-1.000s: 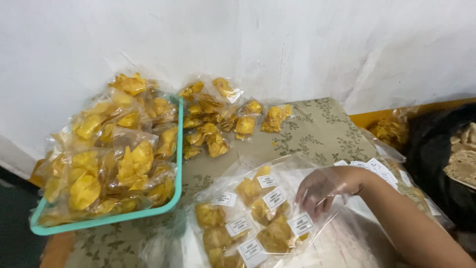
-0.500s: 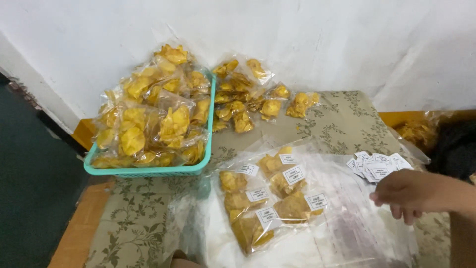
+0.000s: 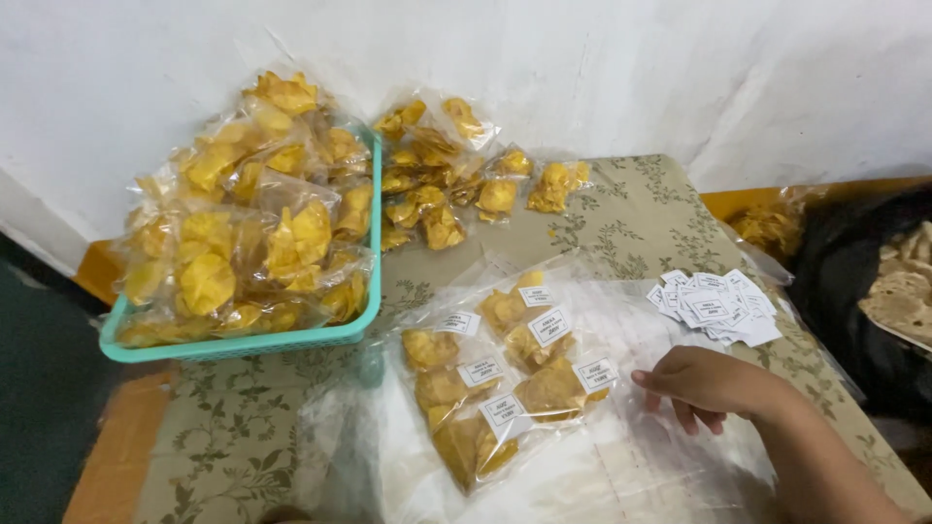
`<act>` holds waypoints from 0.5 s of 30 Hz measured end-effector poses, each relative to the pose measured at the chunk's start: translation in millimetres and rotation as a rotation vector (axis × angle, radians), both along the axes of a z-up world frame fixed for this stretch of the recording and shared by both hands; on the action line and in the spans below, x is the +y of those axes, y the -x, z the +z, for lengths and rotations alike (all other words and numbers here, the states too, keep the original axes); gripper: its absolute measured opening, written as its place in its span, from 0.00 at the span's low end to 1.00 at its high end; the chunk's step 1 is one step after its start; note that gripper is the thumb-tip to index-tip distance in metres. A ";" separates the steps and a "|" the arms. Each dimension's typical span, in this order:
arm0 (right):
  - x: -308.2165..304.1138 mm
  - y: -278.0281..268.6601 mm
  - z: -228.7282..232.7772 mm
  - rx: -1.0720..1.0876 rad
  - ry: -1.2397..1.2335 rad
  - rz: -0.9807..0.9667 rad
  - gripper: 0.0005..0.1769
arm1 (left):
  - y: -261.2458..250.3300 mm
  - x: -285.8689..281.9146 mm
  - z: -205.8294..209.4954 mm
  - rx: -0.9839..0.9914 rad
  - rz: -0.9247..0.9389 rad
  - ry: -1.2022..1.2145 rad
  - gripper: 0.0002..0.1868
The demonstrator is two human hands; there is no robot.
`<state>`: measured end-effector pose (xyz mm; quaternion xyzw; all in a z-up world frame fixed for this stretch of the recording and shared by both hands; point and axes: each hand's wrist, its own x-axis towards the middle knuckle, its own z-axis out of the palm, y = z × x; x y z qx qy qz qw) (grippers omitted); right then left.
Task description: Labeling and packaging small snack bags into a larger plastic bag
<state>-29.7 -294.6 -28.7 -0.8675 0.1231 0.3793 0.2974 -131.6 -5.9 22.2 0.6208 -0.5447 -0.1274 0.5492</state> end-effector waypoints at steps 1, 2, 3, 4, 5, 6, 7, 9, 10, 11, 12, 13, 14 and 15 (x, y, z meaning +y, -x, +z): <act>-1.1 2.8 -3.7 0.008 0.009 -0.012 0.30 | -12.8 -2.8 -3.4 0.024 -0.027 0.005 0.14; -2.7 5.7 -7.1 -0.080 -0.057 -0.076 0.27 | -25.5 -5.9 -6.5 0.048 -0.054 0.009 0.14; -1.6 4.4 -10.0 -0.177 -0.129 -0.135 0.24 | -40.4 -6.8 -7.5 0.063 -0.076 0.007 0.13; -5.6 3.6 -17.6 -0.180 -0.126 -0.142 0.24 | -55.7 -1.5 -11.8 0.077 -0.098 0.004 0.12; -6.9 1.8 -27.3 -0.241 -0.096 -0.144 0.24 | -66.2 -2.0 -11.2 0.099 -0.106 0.000 0.12; -8.3 0.1 -37.0 -0.302 -0.067 -0.146 0.25 | -72.8 -10.5 -5.9 0.120 -0.114 -0.004 0.11; -7.8 -2.8 -44.4 -0.297 -0.073 -0.142 0.25 | -103.3 -12.2 -11.2 0.125 -0.108 -0.010 0.11; -8.5 -7.7 -59.7 -0.368 0.114 -0.171 0.24 | -164.3 -16.5 -23.4 0.210 0.580 -0.277 0.12; -2.5 -5.4 -58.1 -0.363 0.109 -0.169 0.24 | -185.9 -20.2 -39.1 0.214 0.582 -0.283 0.12; 2.5 -3.4 -55.5 -0.406 0.099 -0.226 0.21 | -207.9 -24.4 -54.5 0.203 0.724 -0.377 0.14; 7.6 -1.2 -52.5 -0.450 0.089 -0.283 0.18 | -229.7 -28.6 -69.8 0.191 0.866 -0.472 0.17; 9.6 -0.3 -54.8 -0.451 0.086 -0.285 0.18 | -239.4 -35.3 -83.4 0.187 0.866 -0.474 0.17; 11.6 0.6 -56.8 -0.487 0.031 -0.338 0.16 | -249.1 -41.7 -96.8 0.193 0.824 -0.541 0.20; 12.6 1.4 -58.0 -0.524 -0.022 -0.391 0.14 | -259.3 -49.5 -109.8 0.198 0.780 -0.605 0.24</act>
